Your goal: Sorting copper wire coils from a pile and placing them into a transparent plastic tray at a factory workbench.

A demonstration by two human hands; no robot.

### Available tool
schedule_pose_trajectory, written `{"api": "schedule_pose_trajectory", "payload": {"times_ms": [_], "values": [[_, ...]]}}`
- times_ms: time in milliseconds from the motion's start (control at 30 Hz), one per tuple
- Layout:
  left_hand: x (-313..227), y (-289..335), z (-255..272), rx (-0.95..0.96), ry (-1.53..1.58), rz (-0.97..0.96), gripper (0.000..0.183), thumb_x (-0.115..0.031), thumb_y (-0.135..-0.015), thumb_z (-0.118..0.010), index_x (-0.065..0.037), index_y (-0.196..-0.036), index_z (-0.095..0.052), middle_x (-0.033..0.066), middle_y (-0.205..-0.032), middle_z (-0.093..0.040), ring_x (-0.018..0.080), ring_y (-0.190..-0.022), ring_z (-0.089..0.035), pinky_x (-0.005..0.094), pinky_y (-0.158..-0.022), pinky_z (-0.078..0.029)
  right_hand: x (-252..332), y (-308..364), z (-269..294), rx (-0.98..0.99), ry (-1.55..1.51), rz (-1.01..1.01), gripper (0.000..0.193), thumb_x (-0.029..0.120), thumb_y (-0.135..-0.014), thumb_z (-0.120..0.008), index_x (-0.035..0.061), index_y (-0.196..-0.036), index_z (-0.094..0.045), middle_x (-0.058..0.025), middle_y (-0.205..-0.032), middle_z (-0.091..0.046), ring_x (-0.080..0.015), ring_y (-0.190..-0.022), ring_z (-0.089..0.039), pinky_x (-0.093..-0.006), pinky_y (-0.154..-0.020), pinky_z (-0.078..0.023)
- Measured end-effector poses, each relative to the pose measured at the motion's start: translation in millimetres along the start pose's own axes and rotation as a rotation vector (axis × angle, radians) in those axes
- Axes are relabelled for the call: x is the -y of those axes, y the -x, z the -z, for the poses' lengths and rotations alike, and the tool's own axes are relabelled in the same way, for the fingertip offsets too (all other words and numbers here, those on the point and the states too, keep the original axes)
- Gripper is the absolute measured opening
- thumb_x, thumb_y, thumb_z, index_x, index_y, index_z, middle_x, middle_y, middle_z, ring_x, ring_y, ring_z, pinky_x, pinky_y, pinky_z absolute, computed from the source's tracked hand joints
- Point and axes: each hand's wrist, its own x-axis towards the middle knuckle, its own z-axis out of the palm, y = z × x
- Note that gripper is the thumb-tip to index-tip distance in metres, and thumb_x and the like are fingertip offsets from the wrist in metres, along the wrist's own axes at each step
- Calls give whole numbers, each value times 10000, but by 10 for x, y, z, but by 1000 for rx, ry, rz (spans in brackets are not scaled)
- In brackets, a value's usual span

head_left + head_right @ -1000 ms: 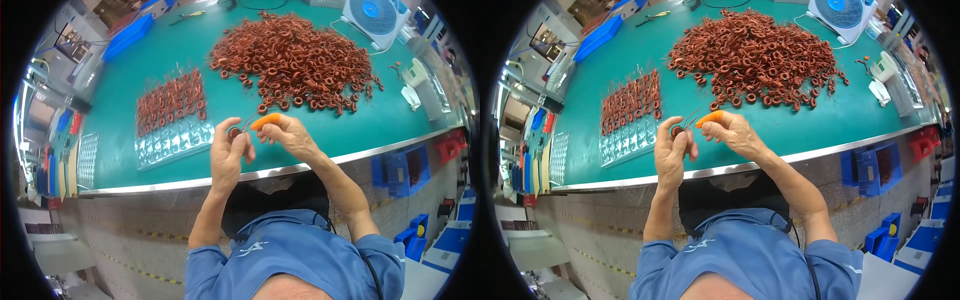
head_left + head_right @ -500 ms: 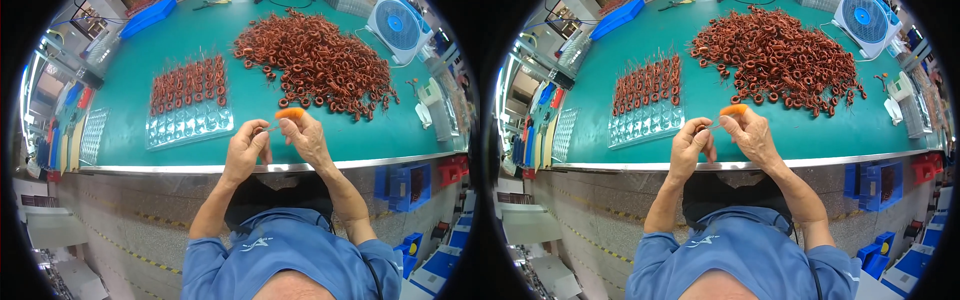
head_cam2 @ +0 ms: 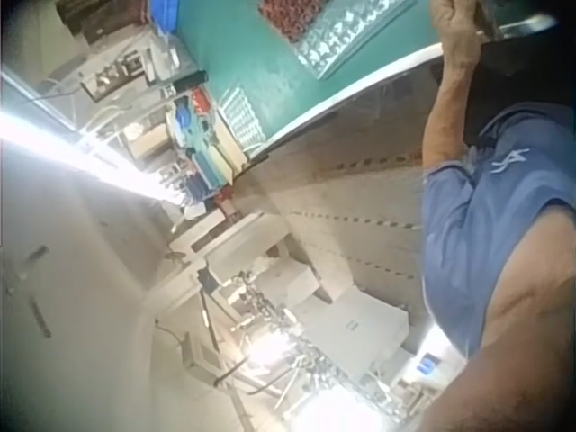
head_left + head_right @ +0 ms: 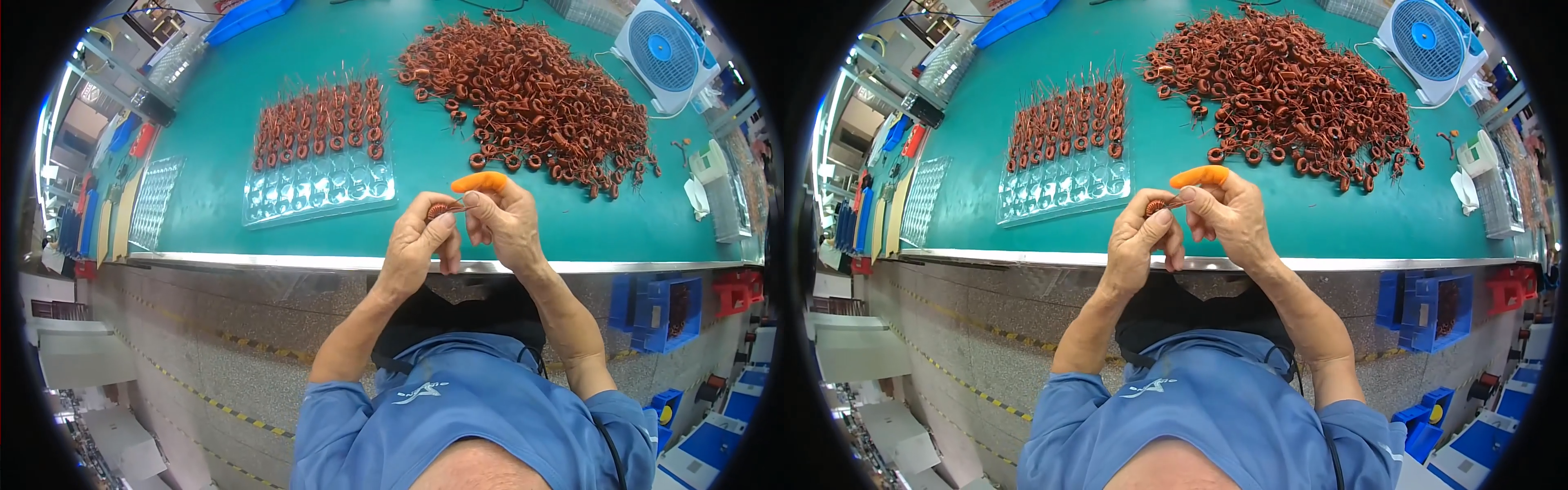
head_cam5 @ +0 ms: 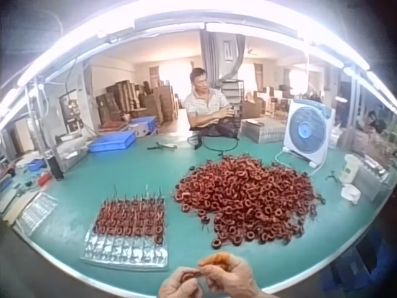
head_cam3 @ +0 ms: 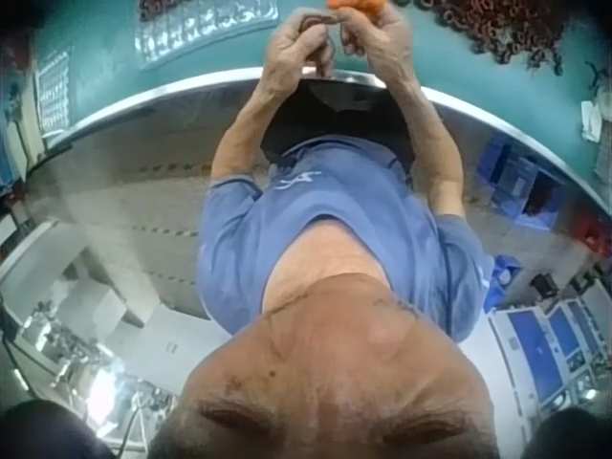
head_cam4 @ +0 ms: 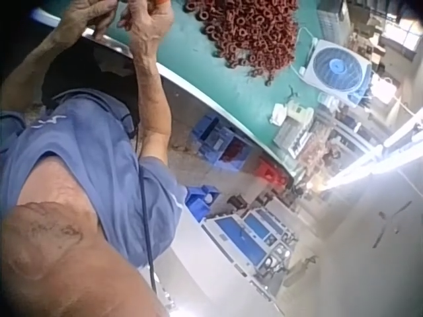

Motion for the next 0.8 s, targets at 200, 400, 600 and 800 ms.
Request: {"api": "schedule_pose_trajectory", "payload": {"times_ms": [200,400,600,800], "values": [[18,31,-197,-79,78,-34,216,-165,-1003,-439,15,-1115,-478,67,-607,-479,156,-477,-517,266,-446,-423,1,140,-30,-84,262,302,182,70,-923,-636,-20,-1082,-629,-71,-849,-697,-80,-632,-603,-217,-565,-504],[57,49,-142,-58,178,38,239,-225,-1007,-469,-12,-1114,-487,71,-649,-501,180,-513,-560,261,-441,-441,-33,119,137,75,-73,123,346,104,-937,-621,9,-1260,-540,-33,-812,-615,-93,-674,-601,-220,-575,-496],[77,26,-124,47,244,122,222,-226,-993,-487,-22,-1065,-535,86,-639,-516,207,-467,-551,295,-413,-456,-146,118,186,72,-59,143,218,188,-934,-649,-6,-1032,-651,-55,-764,-646,-99,-601,-581,-222,-510,-453],[88,-55,-71,-121,-142,-77,254,-185,-995,-509,15,-1151,-527,102,-730,-603,167,-608,-604,250,-524,-481,-162,73,120,-206,-40,109,346,313,-983,-568,-25,-1006,-639,-38,-717,-617,-99,-600,-595,-204,-530,-462]]}}
